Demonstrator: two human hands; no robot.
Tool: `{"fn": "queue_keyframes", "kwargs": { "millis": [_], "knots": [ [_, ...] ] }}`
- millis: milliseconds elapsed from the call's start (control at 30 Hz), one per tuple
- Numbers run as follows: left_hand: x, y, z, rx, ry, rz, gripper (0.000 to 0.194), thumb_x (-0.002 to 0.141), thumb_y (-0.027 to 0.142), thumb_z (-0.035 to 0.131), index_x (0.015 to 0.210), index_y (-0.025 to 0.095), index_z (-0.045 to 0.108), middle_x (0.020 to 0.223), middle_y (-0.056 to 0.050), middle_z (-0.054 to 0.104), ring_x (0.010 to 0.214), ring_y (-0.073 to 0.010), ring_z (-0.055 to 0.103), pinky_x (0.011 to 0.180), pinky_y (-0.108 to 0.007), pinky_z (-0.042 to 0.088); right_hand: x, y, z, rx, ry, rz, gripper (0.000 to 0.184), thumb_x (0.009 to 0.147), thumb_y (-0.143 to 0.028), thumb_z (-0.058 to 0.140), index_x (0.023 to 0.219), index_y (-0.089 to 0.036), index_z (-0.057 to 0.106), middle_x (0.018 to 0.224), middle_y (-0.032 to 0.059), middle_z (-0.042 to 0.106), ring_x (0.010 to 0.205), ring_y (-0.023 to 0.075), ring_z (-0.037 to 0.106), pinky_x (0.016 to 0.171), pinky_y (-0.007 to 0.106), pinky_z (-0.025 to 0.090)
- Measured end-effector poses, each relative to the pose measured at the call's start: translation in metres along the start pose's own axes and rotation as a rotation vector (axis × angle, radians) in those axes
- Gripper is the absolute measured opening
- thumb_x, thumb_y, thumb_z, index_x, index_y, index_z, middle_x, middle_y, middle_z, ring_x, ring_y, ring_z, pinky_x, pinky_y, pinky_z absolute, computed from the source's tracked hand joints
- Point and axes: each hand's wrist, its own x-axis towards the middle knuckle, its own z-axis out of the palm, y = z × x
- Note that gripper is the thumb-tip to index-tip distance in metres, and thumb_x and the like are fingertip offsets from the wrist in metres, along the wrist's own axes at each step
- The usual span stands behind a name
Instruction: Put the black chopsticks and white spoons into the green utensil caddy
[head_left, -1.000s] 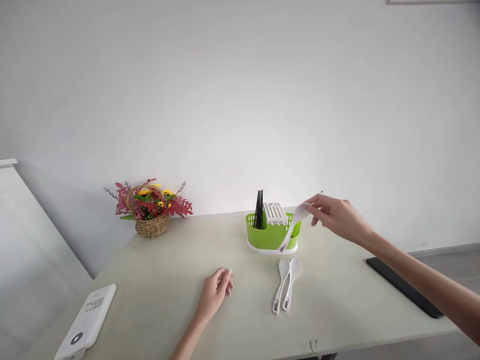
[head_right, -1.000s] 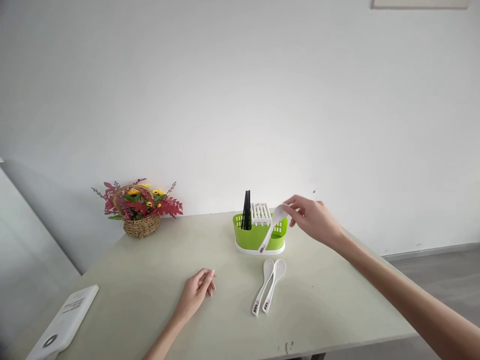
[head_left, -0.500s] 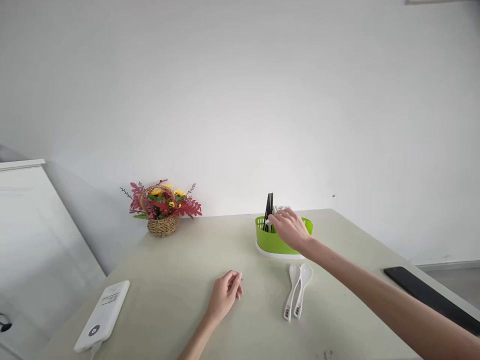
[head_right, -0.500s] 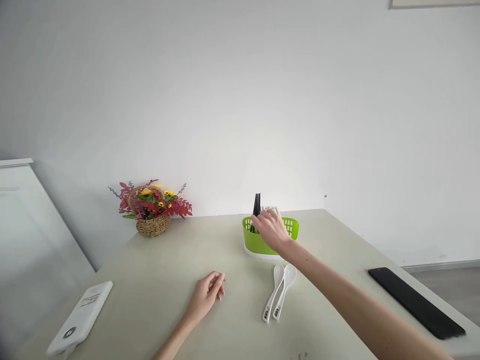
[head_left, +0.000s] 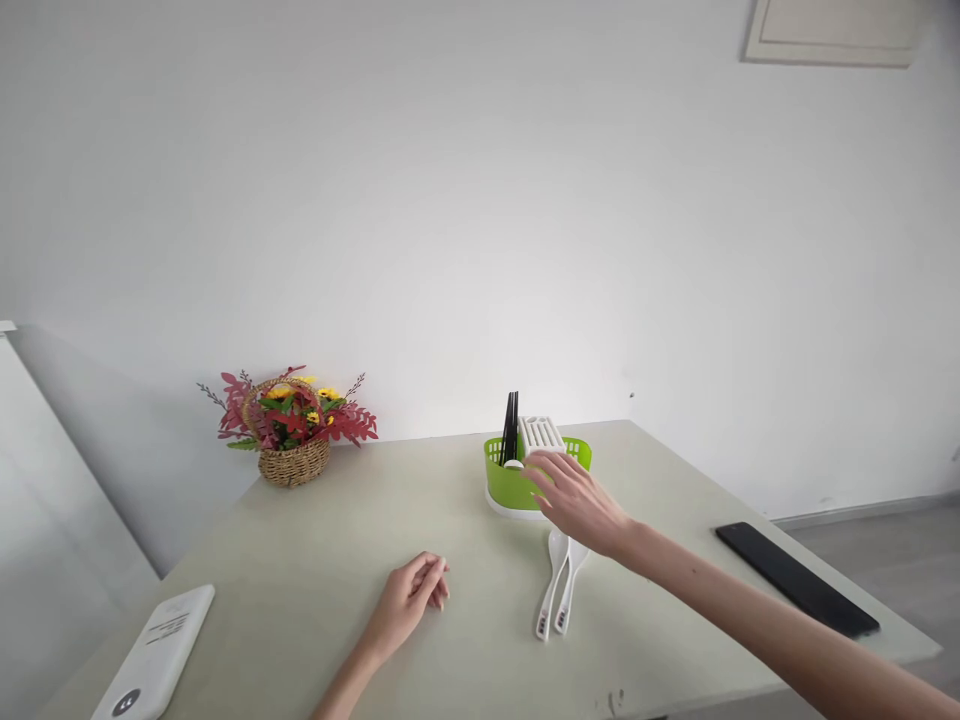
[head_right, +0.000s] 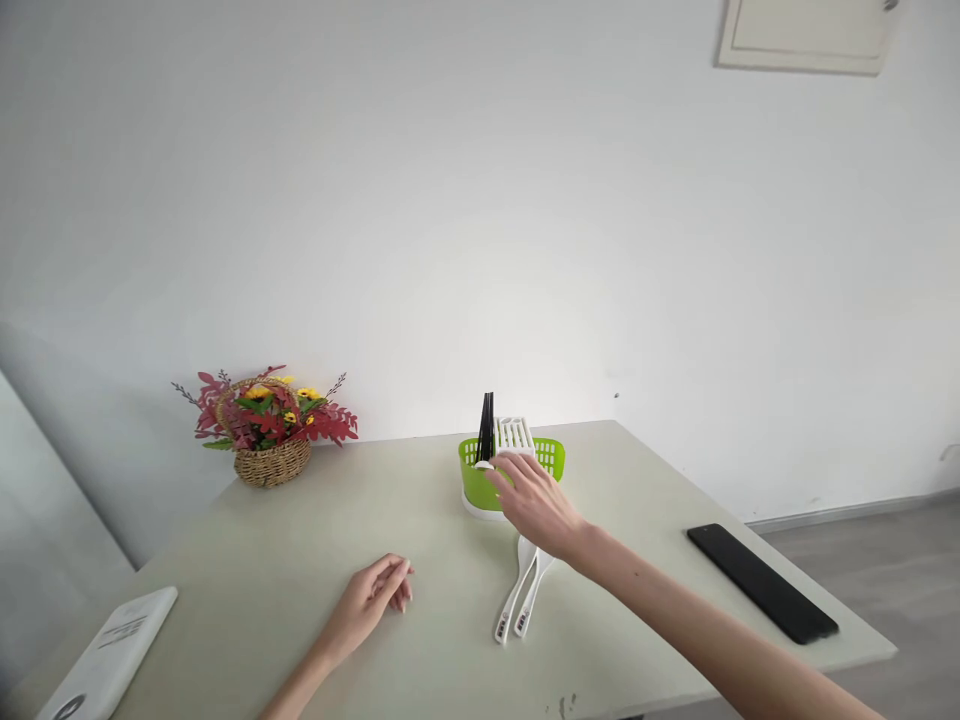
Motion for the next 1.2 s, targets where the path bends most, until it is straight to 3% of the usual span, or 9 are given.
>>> {"fn": "queue_keyframes", "kwargs": {
  "millis": [100, 233, 433, 567, 700, 900, 967, 1067, 1200],
  "knots": [
    [-0.006, 0.003, -0.015, 0.02, 0.005, -0.026, 0.044, 0.096, 0.062, 0.052, 0.092, 0.021, 0.064, 0.077, -0.001, 0.067, 0.068, -0.0161, 0.064, 0.069, -0.028, 0.051, -0.035, 0.011, 0.008, 0.074, -0.104, 0.075, 0.035, 0.099, -0.009, 0.044, 0.122, -0.023, 0.066, 0.134, 0.0081, 0.066, 0.121, 0.0244, 0.063, 0.105, 0.043, 0.048],
    [-0.01, 0.004, -0.022, 0.045, 0.051, -0.042, 0.044, 0.095, 0.063, 0.051, 0.092, 0.021, 0.064, 0.077, -0.001, 0.067, 0.067, -0.016, 0.062, 0.068, -0.028, 0.05, -0.063, 0.035, 0.034, 0.189, -0.243, 0.349, 0.034, 0.101, -0.022, 0.047, 0.133, -0.019, 0.059, 0.14, 0.0154, 0.06, 0.096, 0.0253, 0.073, 0.086, 0.045, 0.057],
    [-0.01, 0.007, -0.019, 0.072, 0.057, -0.047, 0.045, 0.096, 0.062, 0.05, 0.09, 0.021, 0.065, 0.077, -0.002, 0.067, 0.067, -0.0165, 0.062, 0.067, -0.028, 0.049, -0.066, 0.047, 0.071, 0.492, -0.527, 0.624, 0.032, 0.101, -0.034, 0.059, 0.128, -0.018, 0.062, 0.121, 0.0098, 0.068, 0.101, 0.0212, 0.07, 0.086, 0.039, 0.059],
    [-0.011, 0.009, -0.018, 0.071, 0.059, -0.04, 0.044, 0.095, 0.062, 0.05, 0.089, 0.021, 0.065, 0.076, -0.002, 0.066, 0.066, -0.0164, 0.061, 0.068, -0.028, 0.049, -0.064, 0.049, 0.068, 0.65, -0.629, 0.675, 0.032, 0.098, -0.039, 0.064, 0.122, -0.017, 0.064, 0.117, 0.0069, 0.069, 0.095, 0.0184, 0.07, 0.082, 0.038, 0.06],
    [-0.011, 0.004, -0.017, 0.047, 0.058, -0.043, 0.043, 0.095, 0.062, 0.051, 0.089, 0.021, 0.064, 0.076, -0.001, 0.066, 0.067, -0.0163, 0.062, 0.067, -0.028, 0.05, -0.06, 0.063, 0.026, 0.669, -0.536, 0.645, 0.02, 0.098, -0.034, 0.059, 0.097, -0.017, 0.069, 0.083, 0.0042, 0.076, 0.065, 0.0141, 0.072, 0.061, 0.025, 0.058],
    [-0.01, -0.007, -0.014, 0.022, 0.086, -0.034, 0.045, 0.093, 0.064, 0.053, 0.092, 0.02, 0.064, 0.074, -0.001, 0.067, 0.064, -0.0158, 0.061, 0.065, -0.027, 0.051, -0.013, 0.063, -0.08, 0.51, -0.238, 0.524, 0.027, 0.097, -0.043, 0.051, 0.099, -0.024, 0.07, 0.086, 0.0028, 0.078, 0.07, 0.0164, 0.071, 0.064, 0.028, 0.052],
    [-0.011, -0.007, -0.014, 0.016, 0.092, -0.031, 0.045, 0.093, 0.064, 0.053, 0.091, 0.02, 0.063, 0.074, -0.001, 0.067, 0.064, -0.0158, 0.061, 0.065, -0.027, 0.051, 0.015, 0.05, -0.105, 0.364, -0.043, 0.456, 0.027, 0.098, -0.044, 0.05, 0.102, -0.027, 0.07, 0.097, 0.0016, 0.078, 0.076, 0.0173, 0.071, 0.066, 0.028, 0.049],
    [-0.013, -0.009, -0.013, 0.012, 0.103, -0.024, 0.046, 0.093, 0.065, 0.053, 0.09, 0.02, 0.063, 0.072, -0.001, 0.066, 0.064, -0.0156, 0.061, 0.064, -0.027, 0.05, 0.056, 0.026, -0.116, 0.047, 0.242, 0.398, 0.029, 0.104, -0.038, 0.042, 0.107, -0.026, 0.069, 0.106, 0.0035, 0.076, 0.076, 0.0179, 0.069, 0.064, 0.029, 0.045],
    [-0.015, -0.015, -0.013, 0.013, 0.107, -0.014, 0.047, 0.094, 0.066, 0.052, 0.088, 0.02, 0.063, 0.071, -0.001, 0.066, 0.061, -0.0147, 0.061, 0.061, -0.025, 0.049, 0.093, -0.001, -0.081, -0.181, 0.178, 0.275, 0.033, 0.102, -0.015, 0.038, 0.12, -0.021, 0.065, 0.113, 0.0087, 0.073, 0.082, 0.0183, 0.069, 0.063, 0.028, 0.042]
  ]
}}
